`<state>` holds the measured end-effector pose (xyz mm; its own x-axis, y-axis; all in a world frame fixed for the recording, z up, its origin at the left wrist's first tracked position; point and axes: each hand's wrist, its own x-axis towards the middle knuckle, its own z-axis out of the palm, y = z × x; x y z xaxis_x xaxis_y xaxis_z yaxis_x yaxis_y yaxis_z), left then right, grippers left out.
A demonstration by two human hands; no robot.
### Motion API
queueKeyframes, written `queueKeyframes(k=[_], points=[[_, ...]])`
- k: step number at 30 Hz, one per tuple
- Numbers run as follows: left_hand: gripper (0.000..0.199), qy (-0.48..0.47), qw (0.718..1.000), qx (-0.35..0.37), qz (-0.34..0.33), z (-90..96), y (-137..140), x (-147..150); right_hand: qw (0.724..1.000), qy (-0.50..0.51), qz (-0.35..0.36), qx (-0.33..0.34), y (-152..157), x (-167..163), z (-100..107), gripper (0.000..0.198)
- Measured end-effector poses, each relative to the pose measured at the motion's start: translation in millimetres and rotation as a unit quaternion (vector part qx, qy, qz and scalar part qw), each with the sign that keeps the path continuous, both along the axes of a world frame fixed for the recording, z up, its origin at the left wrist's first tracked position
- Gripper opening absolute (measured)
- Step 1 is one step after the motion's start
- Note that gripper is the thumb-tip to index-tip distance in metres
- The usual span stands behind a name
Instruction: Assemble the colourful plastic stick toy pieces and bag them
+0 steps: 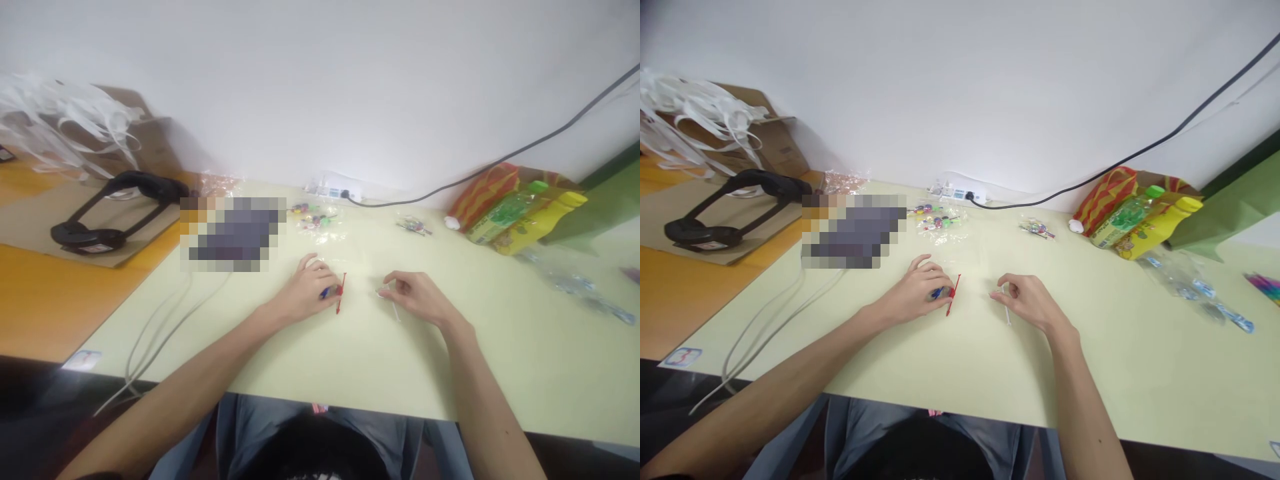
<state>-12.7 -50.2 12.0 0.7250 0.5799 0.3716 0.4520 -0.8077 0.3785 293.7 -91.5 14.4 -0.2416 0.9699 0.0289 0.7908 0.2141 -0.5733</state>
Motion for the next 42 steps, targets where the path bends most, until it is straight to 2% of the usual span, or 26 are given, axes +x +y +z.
queueKeyframes(k=[3, 7, 14, 21, 25, 31, 35, 37, 39, 42], points=[[0.009, 0.017, 1.000, -0.001, 0.003, 1.7, 0.5, -2.1, 1.000, -0.007, -0.007, -0.025, 0.6, 1.7, -0.8, 0.038], [0.013, 0.040, 0.999, -0.003, 0.007, 5.7, 0.7, -5.3, 0.999, -0.015, -0.004, -0.049, -0.3, -0.5, 0.5, 0.029], [0.024, 0.048, 0.999, 0.016, -0.001, 12.3, 4.5, -12.4, 0.999, 0.001, 0.001, -0.041, -1.9, -5.9, 1.7, 0.023], [0.046, 0.025, 0.995, 0.082, -0.046, 5.4, -6.9, 6.7, 0.988, 0.135, 0.040, -0.067, -6.3, -34.0, 7.1, 0.029], [0.036, 0.034, 0.989, 0.123, -0.078, -5.9, -12.7, 17.4, 0.973, 0.194, 0.099, -0.080, -11.6, -59.5, 7.0, 0.019], [0.022, -0.001, 0.984, 0.157, -0.089, -6.0, -12.3, 18.3, 0.960, 0.230, 0.121, -0.104, -15.1, -70.8, 6.2, 0.026], [0.012, -0.034, 0.987, 0.133, -0.085, -2.2, -9.9, 15.0, 0.979, 0.176, 0.077, -0.073, -11.7, -54.5, 10.1, 0.037], [0.022, -0.050, 0.990, 0.110, -0.080, -2.3, -7.8, 12.6, 0.995, 0.095, 0.014, -0.042, -8.7, -39.2, 11.1, 0.042], [0.031, -0.062, 0.992, 0.086, -0.069, -3.5, -5.1, 10.2, 0.997, -0.011, -0.063, -0.034, -5.8, -22.1, 10.2, 0.049], [0.037, -0.074, 0.994, 0.058, -0.058, -5.7, -0.8, 7.3, 0.988, -0.080, -0.105, -0.079, -3.1, -1.8, 6.5, 0.051]])
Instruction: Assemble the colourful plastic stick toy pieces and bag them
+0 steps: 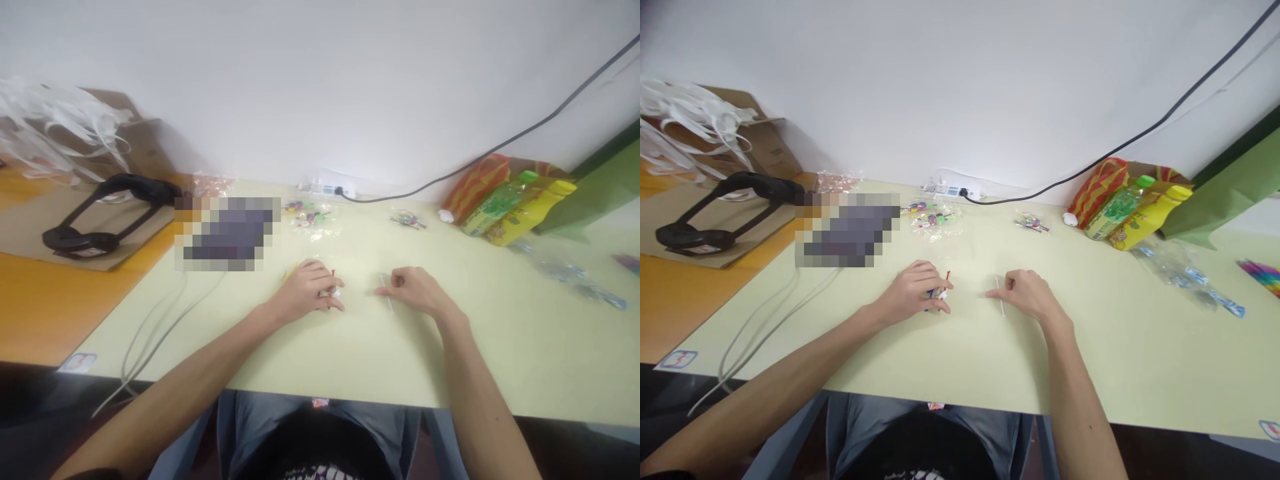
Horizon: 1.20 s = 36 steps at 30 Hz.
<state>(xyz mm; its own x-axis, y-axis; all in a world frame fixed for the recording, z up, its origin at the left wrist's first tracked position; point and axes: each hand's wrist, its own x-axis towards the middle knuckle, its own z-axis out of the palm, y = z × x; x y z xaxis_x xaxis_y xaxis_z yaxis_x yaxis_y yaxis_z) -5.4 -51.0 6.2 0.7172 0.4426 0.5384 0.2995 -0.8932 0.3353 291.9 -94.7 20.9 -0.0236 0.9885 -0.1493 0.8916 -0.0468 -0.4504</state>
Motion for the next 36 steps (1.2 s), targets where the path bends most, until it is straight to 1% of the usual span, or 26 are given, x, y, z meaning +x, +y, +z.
queueKeyframes(k=[2, 4, 10, 15, 17, 20, 23, 26, 28, 31, 33, 36], points=[[0.039, -0.007, 1.000, -0.011, 0.002, -0.7, 2.3, -1.2, 0.999, 0.013, 0.014, -0.030, 0.7, 5.7, -3.0, 0.048], [0.040, -0.012, 1.000, -0.019, 0.002, -0.7, 3.8, -1.9, 0.998, 0.031, 0.032, -0.038, 1.0, 5.5, -5.5, 0.042], [0.046, 0.000, 0.999, -0.036, 0.014, 0.0, 4.8, -3.3, 0.996, 0.060, 0.055, -0.019, 1.0, -4.6, -9.3, 0.023], [0.052, 0.000, 0.998, -0.053, 0.016, -0.7, 4.3, -4.5, 0.994, 0.075, 0.074, 0.013, 1.0, -8.4, -11.4, 0.018], [0.050, 0.003, 0.998, -0.060, 0.029, 0.5, 3.3, -4.4, 0.994, 0.082, 0.071, 0.019, 1.0, -10.2, -11.1, 0.014], [0.037, -0.003, 0.997, -0.057, 0.047, 3.6, 1.7, -3.3, 0.994, 0.094, 0.056, 0.023, 0.8, -12.4, -9.4, 0.004], [0.024, -0.018, 0.997, -0.059, 0.035, 5.0, 1.0, -2.1, 0.993, 0.101, 0.055, 0.025, 1.1, -12.8, -9.2, 0.003], [0.018, -0.024, 0.997, -0.073, 0.023, 3.7, 1.0, -2.5, 0.994, 0.089, 0.057, 0.036, 3.3, -12.9, -12.9, 0.009], [0.018, -0.025, 0.996, -0.087, 0.023, 2.1, 1.2, -3.6, 0.994, 0.071, 0.054, 0.055, 5.5, -13.9, -16.5, 0.011], [0.026, -0.027, 0.993, -0.111, 0.011, 0.2, 1.8, -5.4, 0.993, 0.054, 0.048, 0.096, 7.7, -16.7, -19.8, 0.012], [0.029, -0.030, 0.992, -0.119, 0.002, -0.5, 2.5, -5.8, 0.991, 0.067, 0.041, 0.105, 7.3, -19.3, -19.6, 0.011], [0.027, -0.024, 0.993, -0.118, 0.000, -1.2, 3.4, -5.8, 0.987, 0.123, 0.023, 0.104, 5.0, -24.5, -18.0, 0.011]])
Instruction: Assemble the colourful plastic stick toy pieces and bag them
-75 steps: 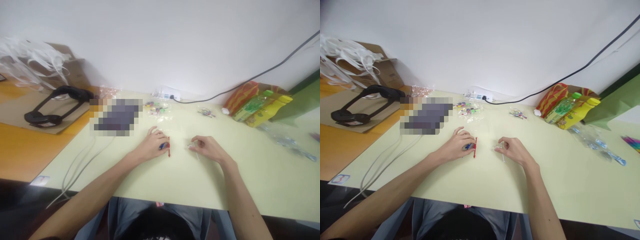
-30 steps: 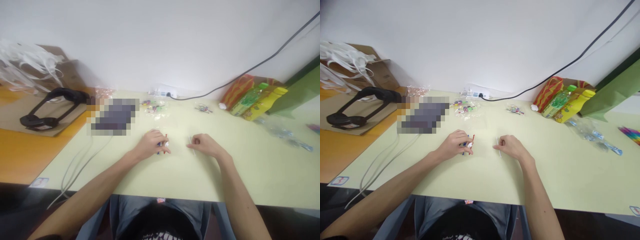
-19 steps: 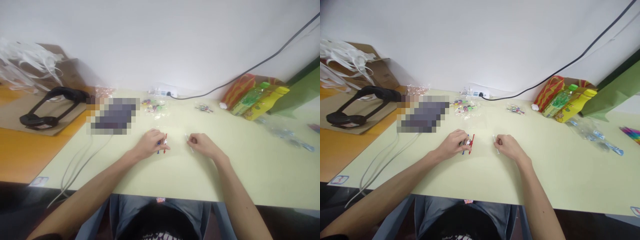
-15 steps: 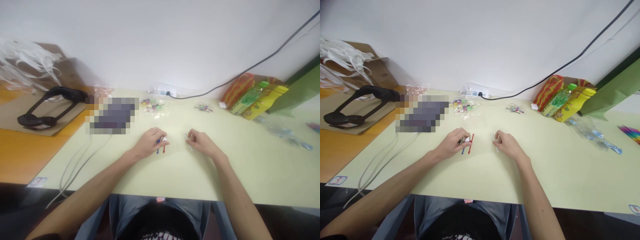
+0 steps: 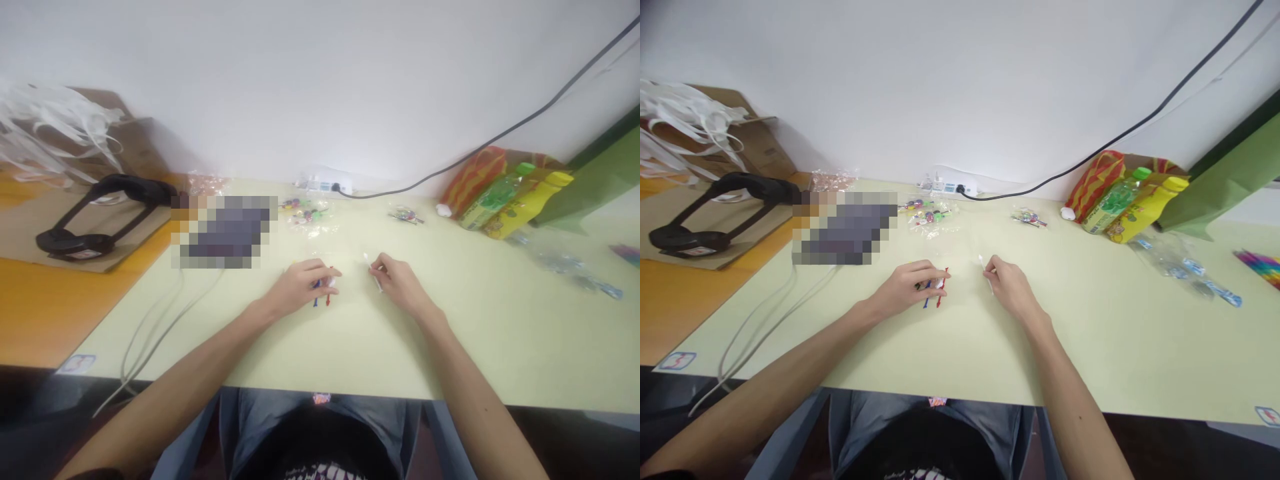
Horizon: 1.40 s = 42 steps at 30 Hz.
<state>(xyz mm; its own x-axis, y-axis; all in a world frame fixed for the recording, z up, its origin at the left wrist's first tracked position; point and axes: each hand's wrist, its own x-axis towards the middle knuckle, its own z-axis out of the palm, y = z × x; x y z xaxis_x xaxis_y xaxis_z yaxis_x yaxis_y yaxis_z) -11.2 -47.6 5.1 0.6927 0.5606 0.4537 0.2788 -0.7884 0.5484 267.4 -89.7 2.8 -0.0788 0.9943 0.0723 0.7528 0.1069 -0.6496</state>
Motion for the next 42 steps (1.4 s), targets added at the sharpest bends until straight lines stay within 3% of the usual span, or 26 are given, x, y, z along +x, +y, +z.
queueKeyframes(k=[4, 7, 11, 17, 25, 30, 36, 42], points=[[0.021, -0.017, 0.999, 0.020, 0.024, -0.8, -0.3, -0.1, 0.991, 0.130, -0.013, 0.014, -1.5, -11.1, -0.1, 0.020], [0.024, -0.043, 0.998, 0.020, 0.041, -0.4, -1.7, 0.2, 0.965, 0.262, -0.009, -0.011, -0.6, -20.4, -0.8, 0.031], [0.017, -0.073, 0.995, -0.037, 0.060, 0.6, -3.1, 4.1, 0.932, 0.358, 0.003, -0.049, 0.4, -28.0, -1.1, 0.049], [0.028, -0.189, 0.951, -0.233, 0.071, 2.9, -2.6, 11.6, 0.905, 0.414, 0.053, -0.086, -0.4, -33.6, -2.7, 0.045], [0.032, -0.221, 0.912, -0.337, 0.078, 7.1, -3.5, 11.3, 0.888, 0.442, 0.054, -0.117, -1.6, -40.5, -4.0, 0.040], [0.033, -0.233, 0.892, -0.377, 0.085, 9.9, -7.0, 11.6, 0.877, 0.460, 0.060, -0.126, -1.7, -42.0, -2.9, 0.037], [0.051, -0.226, 0.880, -0.416, 0.045, 15.8, -9.9, 10.9, 0.864, 0.484, 0.066, -0.126, -3.1, -42.1, -0.9, 0.035], [0.040, -0.218, 0.882, -0.418, 0.003, 22.6, -15.2, 13.0, 0.863, 0.492, 0.072, -0.090, -3.6, -42.7, -1.1, 0.034]])
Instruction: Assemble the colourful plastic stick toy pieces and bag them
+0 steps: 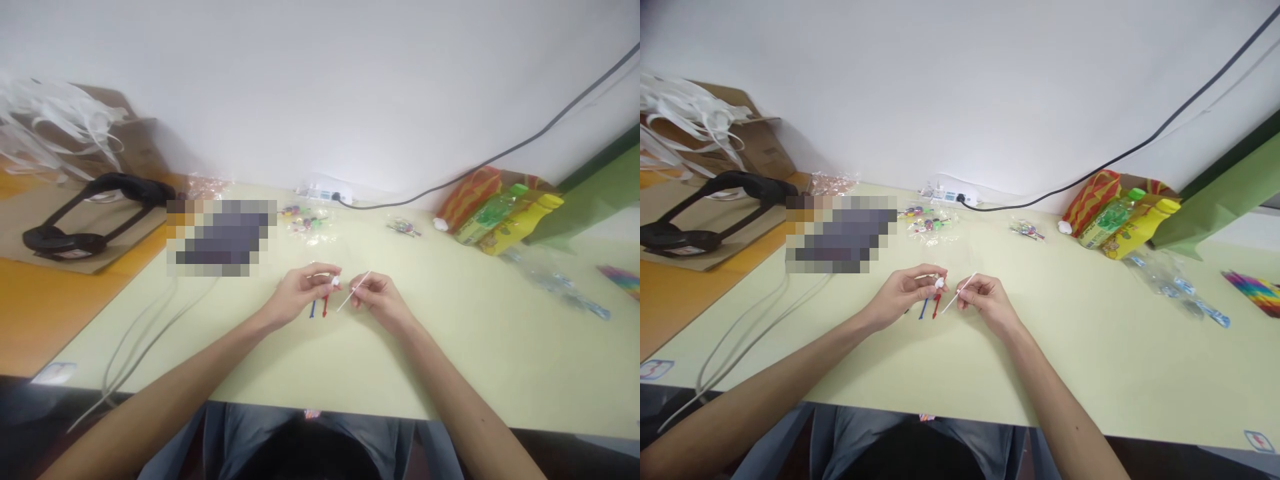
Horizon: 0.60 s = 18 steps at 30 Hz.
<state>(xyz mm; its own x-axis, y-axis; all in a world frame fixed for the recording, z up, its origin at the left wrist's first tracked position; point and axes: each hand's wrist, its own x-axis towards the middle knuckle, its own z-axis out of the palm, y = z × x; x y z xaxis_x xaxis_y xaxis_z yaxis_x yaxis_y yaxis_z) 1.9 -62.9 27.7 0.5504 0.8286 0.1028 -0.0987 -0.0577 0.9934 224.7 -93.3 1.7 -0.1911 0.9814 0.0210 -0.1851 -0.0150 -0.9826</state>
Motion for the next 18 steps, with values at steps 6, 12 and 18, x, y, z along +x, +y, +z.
queueKeyframes(k=[6, 12, 18], points=[[0.031, -0.005, 0.999, -0.021, -0.040, -3.2, -5.9, 3.0, 0.999, 0.032, 0.034, 0.025, -1.7, -4.8, -1.0, 0.028], [0.031, -0.006, 0.998, -0.032, -0.046, -12.2, -7.4, 4.1, 0.995, 0.065, 0.065, 0.034, -3.7, -8.0, -0.1, 0.019], [0.028, -0.010, 0.999, -0.029, -0.041, -9.5, -9.3, 6.5, 0.997, 0.039, 0.068, 0.015, -5.1, -7.2, 3.6, 0.026]])
